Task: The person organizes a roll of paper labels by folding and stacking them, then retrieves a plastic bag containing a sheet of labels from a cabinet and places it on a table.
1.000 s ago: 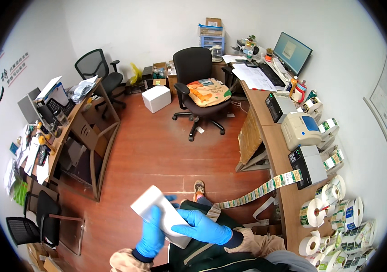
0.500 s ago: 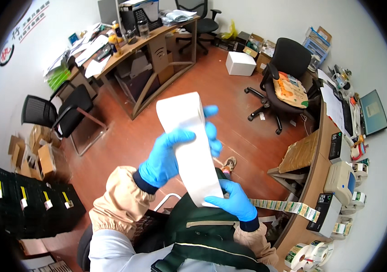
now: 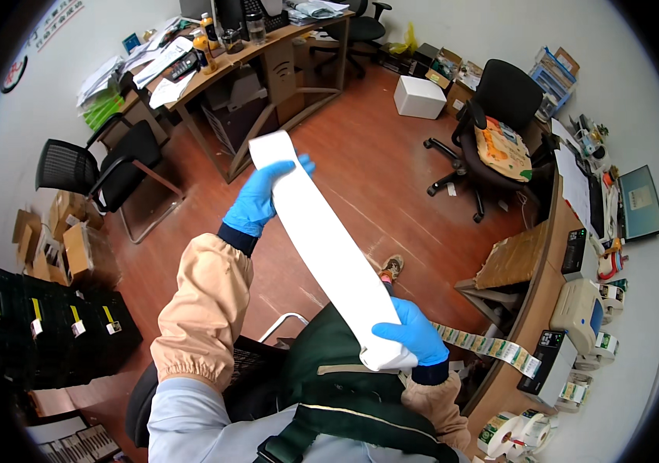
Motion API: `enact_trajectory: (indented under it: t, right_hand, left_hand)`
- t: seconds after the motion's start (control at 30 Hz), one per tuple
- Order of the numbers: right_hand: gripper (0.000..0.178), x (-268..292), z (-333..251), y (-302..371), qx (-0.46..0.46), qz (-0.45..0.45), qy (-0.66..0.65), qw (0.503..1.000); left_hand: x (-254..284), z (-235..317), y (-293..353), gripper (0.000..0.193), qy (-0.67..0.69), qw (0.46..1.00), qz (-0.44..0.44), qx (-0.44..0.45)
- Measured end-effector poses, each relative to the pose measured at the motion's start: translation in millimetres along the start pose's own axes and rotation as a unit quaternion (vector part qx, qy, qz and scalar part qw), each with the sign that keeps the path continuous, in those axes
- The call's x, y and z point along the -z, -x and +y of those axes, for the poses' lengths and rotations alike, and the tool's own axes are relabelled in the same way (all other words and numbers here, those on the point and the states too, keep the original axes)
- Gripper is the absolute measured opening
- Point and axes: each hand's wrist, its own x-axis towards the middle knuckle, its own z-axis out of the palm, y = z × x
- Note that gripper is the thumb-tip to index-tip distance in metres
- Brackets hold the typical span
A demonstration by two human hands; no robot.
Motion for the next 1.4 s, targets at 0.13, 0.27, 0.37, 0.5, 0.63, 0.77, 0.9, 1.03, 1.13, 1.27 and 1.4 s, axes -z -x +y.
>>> enact_trajectory:
  t: [0.13, 0.27, 0.37, 0.5, 0.63, 0.77, 0.9, 1.03, 1.13, 1.27, 1.4]
  right_hand:
    - [0.038, -9, -16, 11, 0.026, 0.038, -0.077, 0.996]
    - [0.034, -12, -25, 12, 0.013, 0.047, -0.076, 0.996]
    - [0.041, -1, -10, 2, -0.016, 0.044, -0.097, 0.994]
    - [0.051, -4, -6, 13, 0.040, 0.085, -0.114, 0.989]
    - [0.050, 11, 3, 19, 0.061, 0.114, -0.250, 0.960]
    - [0.053, 9, 1, 20, 0.140, 0.075, -0.201, 0.967]
    - [0.040, -13, 1, -3, 0.164, 0.163, -0.121, 0.965]
    - [0.025, -23, -1, -7, 0.170, 0.212, -0.064, 0.960]
    - [0.027, -30, -14, -1, 0.163, 0.184, -0.050, 0.968]
    - [0.053, -23, -21, -6, 0.314, 0.264, 0.174, 0.895]
    - [0.072, -13, -15, -8, 0.164, 0.077, 0.215, 0.960]
  left_hand:
    - [38, -35, -6, 0.089, -0.248, 0.944, 0.046, 0.215]
    - [-61, -36, 41, 0.120, -0.439, 0.861, -0.249, -0.067]
    - [-112, -67, 86, 0.131, -0.592, 0.617, -0.491, -0.165]
    - [-115, -98, 105, 0.116, -0.572, 0.607, -0.511, -0.209]
    - [-106, -103, 100, 0.102, -0.566, 0.686, -0.419, -0.184]
    - [-107, -101, 105, 0.082, -0.311, 0.887, -0.338, 0.055]
    - [-109, -113, 113, 0.063, -0.198, 0.938, -0.268, 0.097]
    - [-119, -109, 116, 0.057, -0.254, 0.914, -0.313, 0.040]
    - [-125, -98, 111, 0.053, -0.180, 0.945, -0.252, 0.107]
    - [-125, -78, 106, 0.051, -0.055, 0.961, -0.239, 0.130]
    - [-139, -52, 116, 0.051, -0.020, 0.942, -0.291, 0.165]
